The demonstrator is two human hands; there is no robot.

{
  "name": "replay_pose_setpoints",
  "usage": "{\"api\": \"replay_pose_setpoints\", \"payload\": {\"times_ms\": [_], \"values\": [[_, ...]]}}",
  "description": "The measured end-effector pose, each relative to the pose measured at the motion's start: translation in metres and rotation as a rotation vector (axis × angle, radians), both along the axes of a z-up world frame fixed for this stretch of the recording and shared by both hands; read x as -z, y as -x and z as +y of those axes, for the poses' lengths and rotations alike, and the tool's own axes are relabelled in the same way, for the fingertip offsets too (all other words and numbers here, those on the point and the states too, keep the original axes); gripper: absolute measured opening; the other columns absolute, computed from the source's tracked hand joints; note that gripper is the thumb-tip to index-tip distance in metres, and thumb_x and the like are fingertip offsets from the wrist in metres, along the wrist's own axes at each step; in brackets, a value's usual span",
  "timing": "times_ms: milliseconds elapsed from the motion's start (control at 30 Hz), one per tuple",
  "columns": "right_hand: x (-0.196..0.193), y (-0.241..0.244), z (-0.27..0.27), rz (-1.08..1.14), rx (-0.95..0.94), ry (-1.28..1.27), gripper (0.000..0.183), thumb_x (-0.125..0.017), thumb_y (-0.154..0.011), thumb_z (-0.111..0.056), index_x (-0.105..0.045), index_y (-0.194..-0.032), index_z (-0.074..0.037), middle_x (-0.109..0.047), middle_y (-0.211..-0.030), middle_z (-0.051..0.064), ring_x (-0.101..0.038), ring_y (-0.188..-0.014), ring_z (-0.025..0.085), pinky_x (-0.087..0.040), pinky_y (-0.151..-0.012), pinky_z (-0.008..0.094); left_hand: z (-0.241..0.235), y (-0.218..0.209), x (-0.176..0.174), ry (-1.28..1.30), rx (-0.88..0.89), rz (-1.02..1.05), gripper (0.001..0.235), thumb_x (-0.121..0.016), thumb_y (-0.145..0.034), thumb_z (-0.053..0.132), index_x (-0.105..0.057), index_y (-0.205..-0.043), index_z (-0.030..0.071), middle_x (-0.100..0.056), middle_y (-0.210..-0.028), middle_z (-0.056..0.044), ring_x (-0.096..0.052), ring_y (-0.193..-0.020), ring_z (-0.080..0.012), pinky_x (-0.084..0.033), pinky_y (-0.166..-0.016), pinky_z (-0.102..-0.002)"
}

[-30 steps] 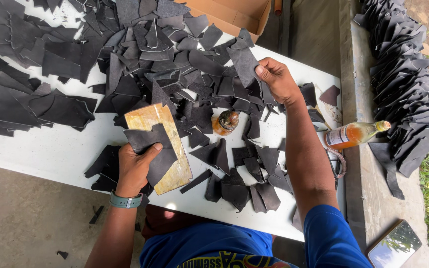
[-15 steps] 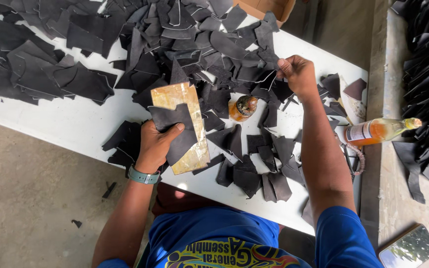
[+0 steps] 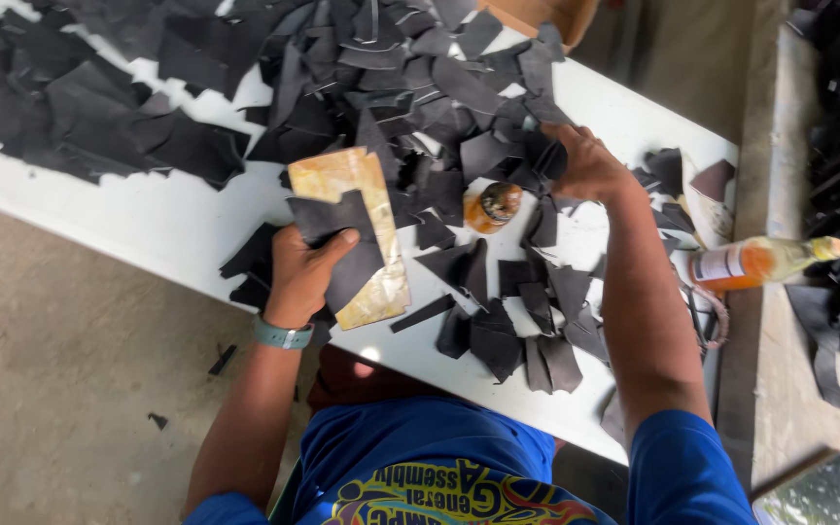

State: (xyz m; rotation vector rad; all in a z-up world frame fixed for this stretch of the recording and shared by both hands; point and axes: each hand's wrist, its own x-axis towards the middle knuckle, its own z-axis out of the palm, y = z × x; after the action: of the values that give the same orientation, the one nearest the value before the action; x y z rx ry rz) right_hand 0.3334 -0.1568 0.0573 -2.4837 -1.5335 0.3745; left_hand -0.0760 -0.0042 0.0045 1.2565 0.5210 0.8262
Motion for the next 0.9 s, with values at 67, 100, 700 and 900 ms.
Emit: {"api": "replay_pose_setpoints", "payload": {"times_ms": [67,100,700,900], "values": [[0.006,0.005,-0.002,-0.031,-0.017,-0.092,0.084,-0.087,-0.059,-0.004,-0.055,-0.137,-0.004,-0.06,-0.125,0.026,-0.06,-0.112,0.046,-0.049,-0.094,0.047,0.0,-0.003,0.003,0.054,0.009,-0.03,0.022,-0.076,-0.089,0.001,-0.072,-0.11,-0.003,-0.075,-0.104,-0.009,-0.069,-0.091,-0.012,-0.058,-0.08,-0.029],[0.011,0.005,-0.007,-0.049,-0.014,-0.138,0.08,-0.088,-0.059,-0.006,-0.058,-0.134,-0.004,-0.063,-0.122,0.025,-0.062,-0.109,0.045,-0.05,-0.093,0.046,0.0,-0.004,0.005,0.081,0.025,-0.048,0.023,-0.076,-0.089,0.002,-0.071,-0.11,-0.002,-0.075,-0.105,-0.009,-0.07,-0.091,-0.0123,-0.059,-0.081,-0.029],[0.047,0.022,-0.084,0.91,0.308,-1.046,0.04,-0.075,-0.099,0.001,-0.042,-0.117,-0.011,-0.064,-0.092,0.006,-0.058,-0.075,0.011,-0.046,-0.059,0.027,-0.026,-0.016,-0.01,0.005,0.126,0.028,0.023,-0.075,-0.089,0.002,-0.072,-0.111,-0.003,-0.076,-0.104,-0.01,-0.07,-0.088,-0.012,-0.058,-0.079,-0.027],[0.062,0.026,-0.097,1.09,0.396,-1.151,0.037,-0.075,-0.098,0.004,-0.043,-0.099,-0.014,-0.063,-0.084,0.008,-0.064,-0.069,0.02,-0.049,-0.055,0.031,-0.031,-0.017,-0.013,-0.01,0.155,0.044,0.021,-0.074,-0.089,0.003,-0.071,-0.109,-0.002,-0.077,-0.102,-0.009,-0.073,-0.088,-0.0128,-0.061,-0.078,-0.027]]}}
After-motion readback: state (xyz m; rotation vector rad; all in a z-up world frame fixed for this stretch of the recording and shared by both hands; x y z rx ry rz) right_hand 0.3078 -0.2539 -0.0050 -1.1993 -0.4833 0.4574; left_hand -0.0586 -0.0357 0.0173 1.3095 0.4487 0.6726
